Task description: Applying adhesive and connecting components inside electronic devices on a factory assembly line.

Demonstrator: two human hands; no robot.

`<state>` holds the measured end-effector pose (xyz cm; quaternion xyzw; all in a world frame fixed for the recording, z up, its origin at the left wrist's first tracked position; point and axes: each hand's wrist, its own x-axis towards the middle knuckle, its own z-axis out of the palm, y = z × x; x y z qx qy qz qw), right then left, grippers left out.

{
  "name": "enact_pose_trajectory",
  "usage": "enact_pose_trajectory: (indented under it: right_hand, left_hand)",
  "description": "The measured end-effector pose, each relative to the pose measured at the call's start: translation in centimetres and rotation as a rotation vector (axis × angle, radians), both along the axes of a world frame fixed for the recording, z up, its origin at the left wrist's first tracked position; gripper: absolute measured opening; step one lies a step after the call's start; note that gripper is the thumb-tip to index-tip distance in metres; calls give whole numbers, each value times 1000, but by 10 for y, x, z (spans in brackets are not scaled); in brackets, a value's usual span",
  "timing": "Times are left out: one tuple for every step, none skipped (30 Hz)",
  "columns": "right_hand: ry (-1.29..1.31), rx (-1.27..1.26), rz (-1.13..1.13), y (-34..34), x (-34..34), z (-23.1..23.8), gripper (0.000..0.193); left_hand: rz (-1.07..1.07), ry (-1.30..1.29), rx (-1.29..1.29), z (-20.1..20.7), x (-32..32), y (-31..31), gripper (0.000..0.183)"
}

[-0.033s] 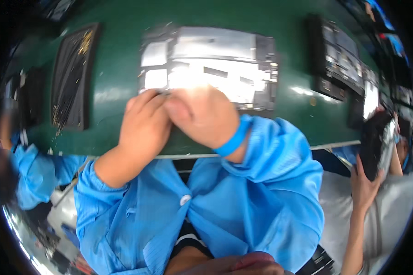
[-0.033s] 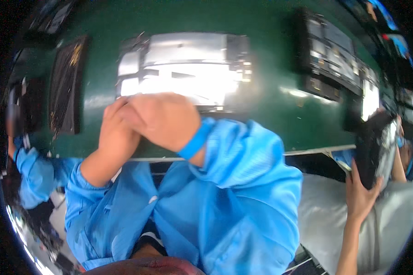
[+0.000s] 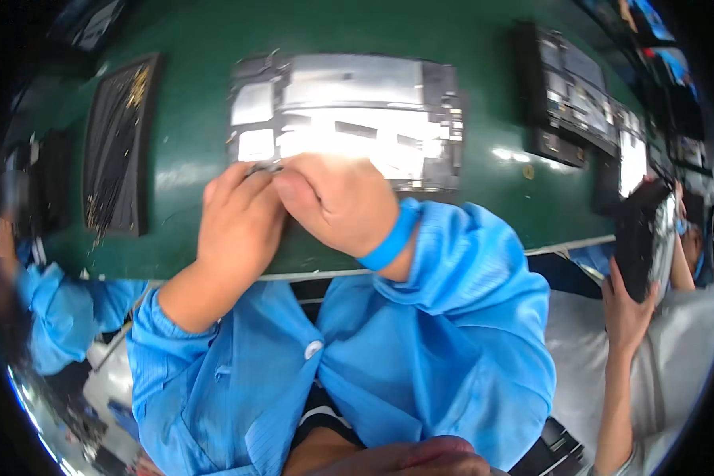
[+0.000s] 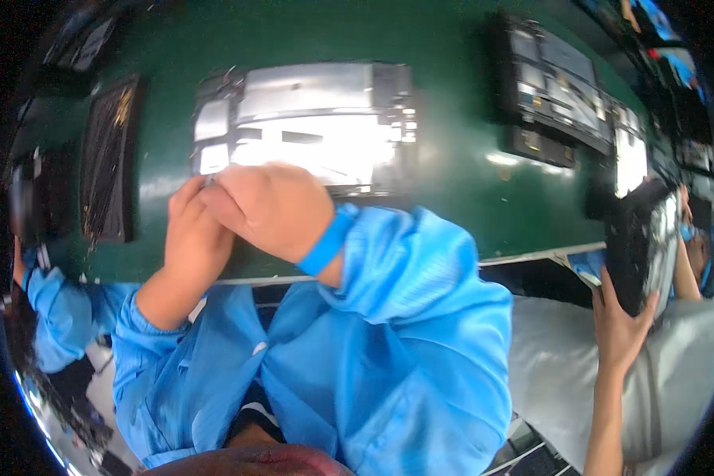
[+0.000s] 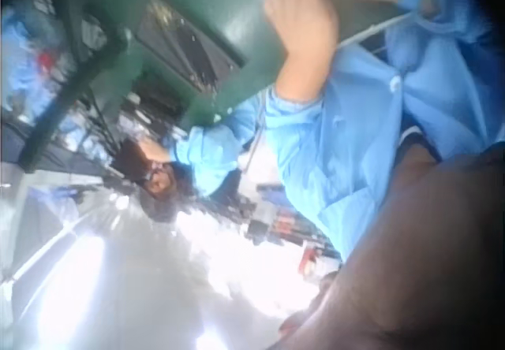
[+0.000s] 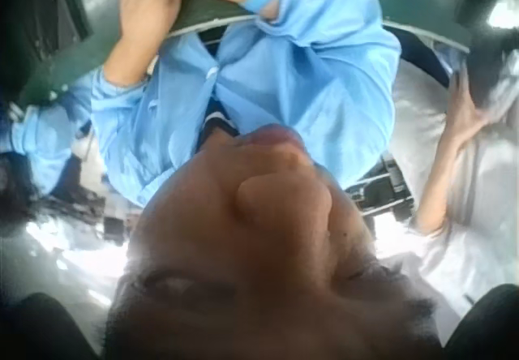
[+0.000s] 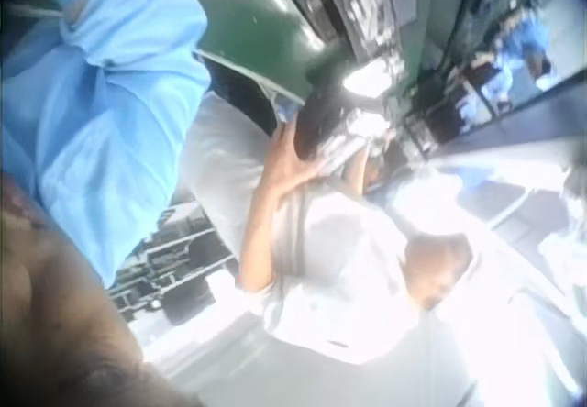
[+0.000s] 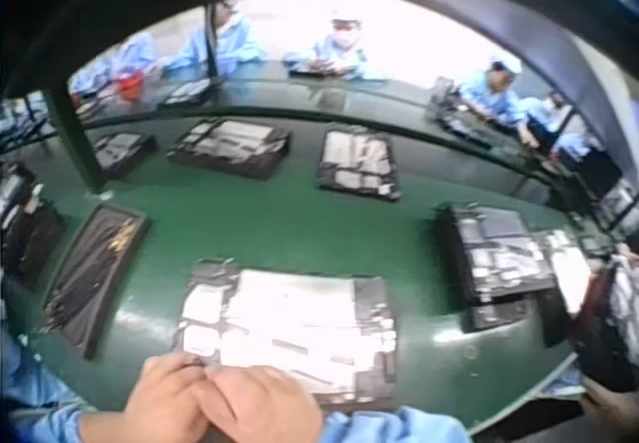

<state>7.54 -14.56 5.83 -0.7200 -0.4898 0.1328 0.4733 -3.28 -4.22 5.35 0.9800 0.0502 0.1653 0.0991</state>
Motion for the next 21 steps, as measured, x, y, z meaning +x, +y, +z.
enact_pose_trajectory:
  right_hand:
    - [-21, 50, -94, -2, 1, -12, 15]
    - [-41, 102, -184, -4, 5, -22, 17]
    - [-62, 104, -203, -4, 4, -18, 17]
    - [259, 179, -294, -5, 0, -13, 21]
    - [582, 258, -380, -6, -2, -10, 25]
    - [580, 261, -374, -5, -2, -12, 25]
    - [545, 273, -338, -3, -1, -16, 28]
    - [509, 284, -303, -3, 0, -18, 32]
    - [520, 280, -273, 0, -1, -15, 32]
    - [535, 237, -272, 0, -1, -12, 32]
    - [550, 193, -267, 0, -1, -10, 31]
    - [564, 185, -227, -2, 1, -11, 31]
    - [540, 190, -238, -1, 0, -16, 34]
    - [518, 196, -245, -1, 1, -19, 36]
    - [523, 187, -277, -2, 2, -21, 39]
    - [530, 178, -307, -4, 5, -23, 42]
    - [447, 160, -315, -8, 10, -28, 45]
    - [359, 151, -334, -10, 14, -34, 49]
    - [466, 191, -330, -6, 8, -24, 50]
    - [573, 225, -332, -3, 2, -14, 51]
    - [572, 193, -346, -3, 3, -15, 53]
  left_hand:
    - [9, 14, -85, 3, -4, 1, 16]
    - [18, 34, -169, 5, -6, 2, 14]
    - [240, 80, -604, 4, -22, -4, 14]
    - [463, 138, -1040, 1, -35, -7, 19]
    - [505, 302, -1362, -1, -38, 4, 25]
    - [507, 294, -1360, -2, -39, 9, 25]
    - [664, 184, -1685, -4, -37, 13, 24]
    - [820, 56, -2007, -6, -33, 15, 24]
    - [841, -76, -2021, -6, -34, 16, 20]
    - [865, -102, -2019, -9, -32, 17, 20]
    - [869, -225, -1936, -12, -30, 18, 19]
    - [881, -349, -1844, -13, -30, 19, 19]
    - [898, -403, -1770, -8, -32, 17, 26]
    - [899, -414, -1692, 0, -29, 13, 36]
    - [830, -325, -1653, 6, -30, 12, 38]
    - [766, -234, -1612, 12, -34, 10, 40]
    - [685, 3, -1626, 20, -37, 8, 39]
    - [589, 246, -1631, 26, -37, 8, 39]
    - [523, 426, -1652, 25, -42, 5, 38]
    - [449, 610, -1671, 21, -48, 4, 37]
    - [470, 598, -1668, 15, -51, 3, 37]
